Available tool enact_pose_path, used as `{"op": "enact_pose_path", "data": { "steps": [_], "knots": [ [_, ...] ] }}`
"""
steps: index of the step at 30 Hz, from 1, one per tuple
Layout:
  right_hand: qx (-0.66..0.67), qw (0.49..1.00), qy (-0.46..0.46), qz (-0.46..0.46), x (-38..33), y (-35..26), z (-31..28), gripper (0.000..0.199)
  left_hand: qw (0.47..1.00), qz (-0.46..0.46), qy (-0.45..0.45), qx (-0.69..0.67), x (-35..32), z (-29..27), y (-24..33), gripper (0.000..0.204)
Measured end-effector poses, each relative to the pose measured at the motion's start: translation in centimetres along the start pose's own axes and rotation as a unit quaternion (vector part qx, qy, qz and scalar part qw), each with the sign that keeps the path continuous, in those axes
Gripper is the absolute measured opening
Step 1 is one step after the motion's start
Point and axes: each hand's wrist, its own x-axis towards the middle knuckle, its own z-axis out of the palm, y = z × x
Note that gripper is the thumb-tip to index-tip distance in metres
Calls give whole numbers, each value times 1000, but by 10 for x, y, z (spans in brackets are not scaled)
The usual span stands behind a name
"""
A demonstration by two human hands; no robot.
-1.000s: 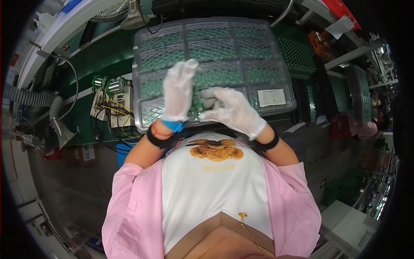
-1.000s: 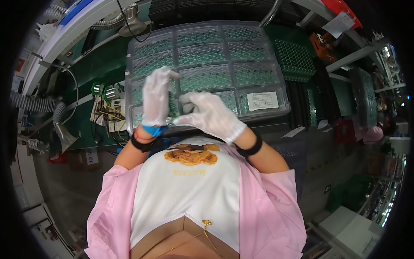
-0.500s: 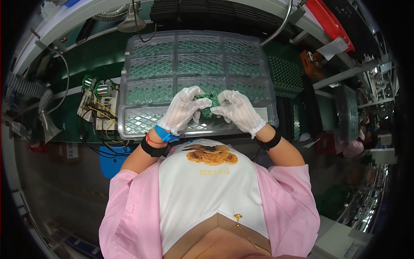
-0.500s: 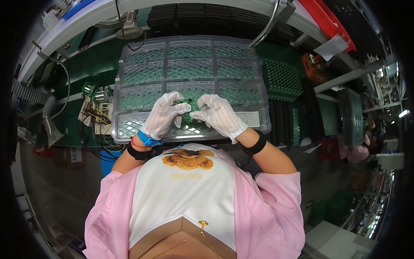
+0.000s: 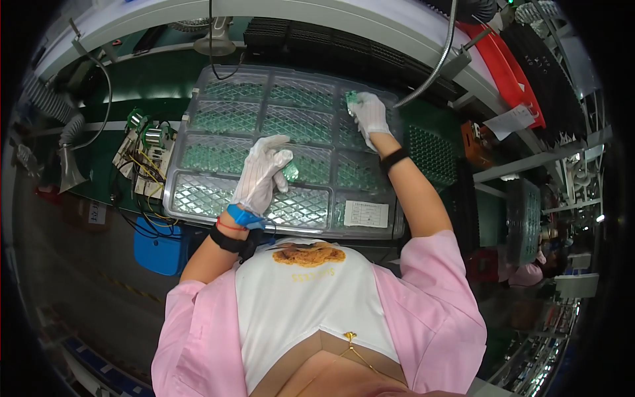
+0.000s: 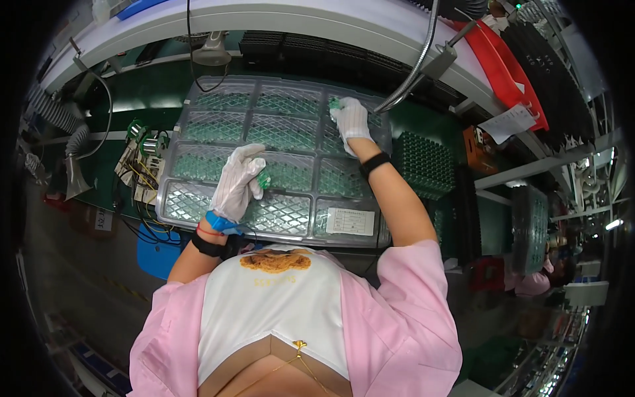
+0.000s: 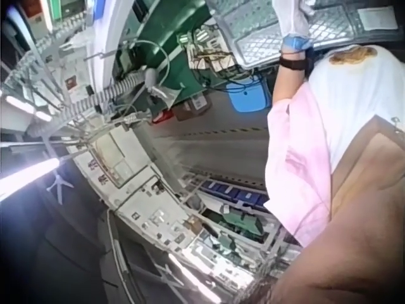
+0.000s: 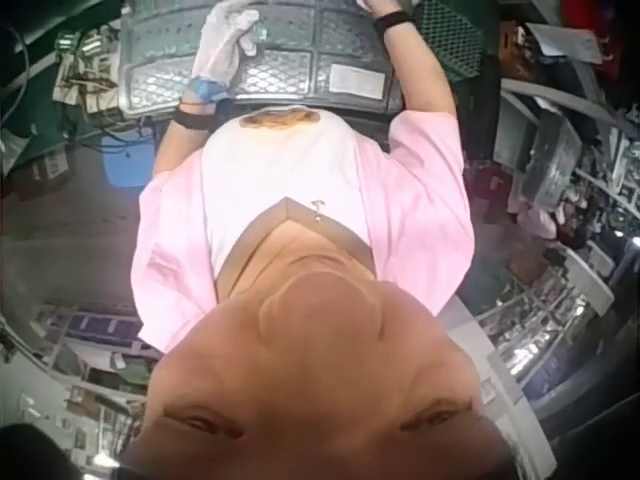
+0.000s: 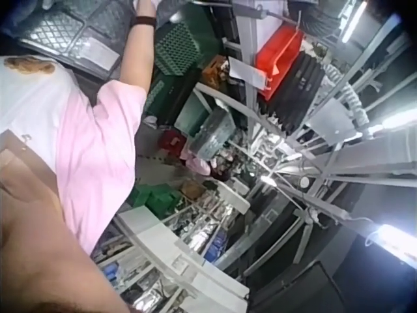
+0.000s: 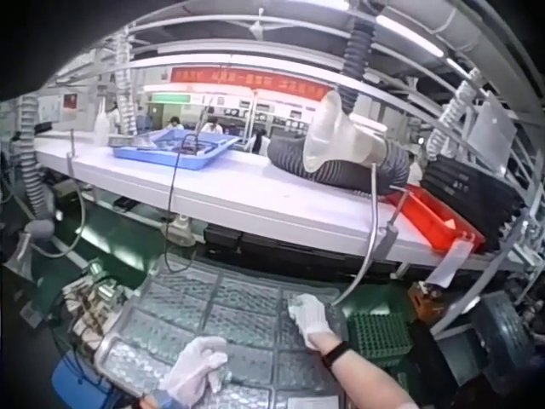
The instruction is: The person picks up circuit boards from a tray, presses them together by hand, and places the assembled units into a separate container. They also inspect individual boards and occasionally restack the trays on the workspace.
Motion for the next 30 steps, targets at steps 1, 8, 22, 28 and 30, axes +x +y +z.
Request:
{"op": "enact_pose_path", "data": {
  "steps": [1,8,22,28,30],
  "knots": [
    [-90,986,121,-66,23,19,3,20,1000,2,-3,4,-1,0,2,32],
    [-309,947,77,-23,43,7,22,28,997,2,76,25,-17,-12,9,33],
    [53,962,-267,4,-111,-106,18,35,999,23,28,10,5,0,-12,31],
    [-41,987,-39,-154,-55,-49,19,29,993,36,85,78,-2,20,12,56],
    [-176,955,153,-183,-11,-11,2,25,992,33,71,96,-11,12,15,58]
  ]
}}
